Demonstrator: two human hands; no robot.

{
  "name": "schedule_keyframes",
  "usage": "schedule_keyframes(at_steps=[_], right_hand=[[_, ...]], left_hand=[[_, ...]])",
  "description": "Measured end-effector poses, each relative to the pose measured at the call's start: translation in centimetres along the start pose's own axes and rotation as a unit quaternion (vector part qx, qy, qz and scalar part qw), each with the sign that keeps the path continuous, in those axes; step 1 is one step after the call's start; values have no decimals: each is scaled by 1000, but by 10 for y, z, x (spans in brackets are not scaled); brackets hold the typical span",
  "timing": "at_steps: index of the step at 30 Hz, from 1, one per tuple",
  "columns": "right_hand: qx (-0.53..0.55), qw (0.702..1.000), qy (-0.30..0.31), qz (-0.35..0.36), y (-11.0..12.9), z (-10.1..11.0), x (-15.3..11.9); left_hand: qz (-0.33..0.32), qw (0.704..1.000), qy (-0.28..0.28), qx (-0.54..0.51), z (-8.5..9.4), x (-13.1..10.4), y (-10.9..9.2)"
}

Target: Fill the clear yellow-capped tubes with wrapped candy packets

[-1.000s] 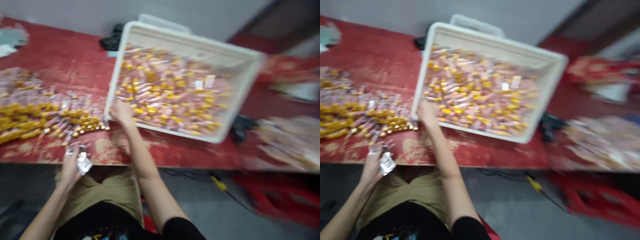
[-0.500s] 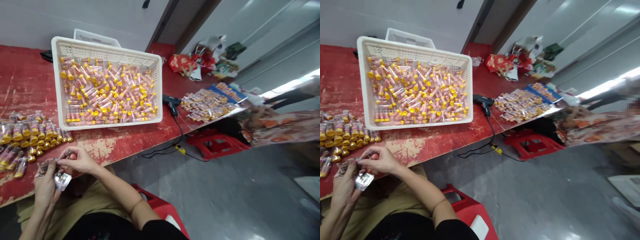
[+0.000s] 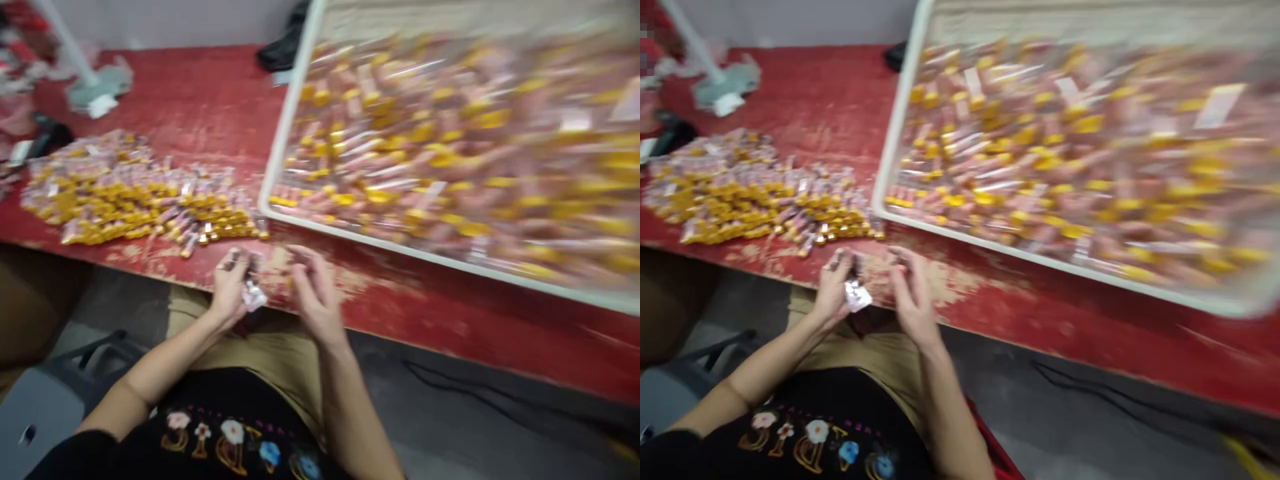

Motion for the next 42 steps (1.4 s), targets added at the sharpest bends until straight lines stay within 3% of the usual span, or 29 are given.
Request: schedule_keyframes(at_steps=[5,10,14,17,22,27,31,33,36,39,42], right_hand=[[49,998,-38,23,-17,13,-18],[-59,986,-35,152,-7,12,-24],[-117,976,-34,182,-7,15,-20],[-93,987,-30,128,-11,18,-25],[71,995,-9,-63,-22,9,-34],[90,987,-43,-129,-34,-9,-24],[106,983,-2,-151,-41,-8,-23],[120,982,18,-142,-40,-2,-29],[77,992,-18,-94,-37,8,-40],[12,998,-67,3,-35,13,-45],[-43,993,-54,99,-35,13,-43]], left_hand=[[11,1000,17,-23,12,0,0],[26,998,51,-11,15,-10,-2],[57,996,65,-6,17,-11,-3],[69,995,65,-5,18,-14,-4],[69,997,32,-14,18,-14,-1],[85,995,50,-6,15,-16,8],[78,997,3,-18,19,-14,6],[100,994,-22,-25,21,-11,5],[145,988,-39,-46,23,-7,4],[185,981,-33,-51,22,-6,4],[213,976,-17,-46,21,-8,5]])
Point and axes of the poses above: each hand's wrist, its own x-axis towards the middle knuckle, its own z-axis out of the back of the hand, y = z × x, the point moved 2 cm from there along x, towards the middle knuckle, and after that the axes turned 4 degrees about -x, right-handed, at the moved point
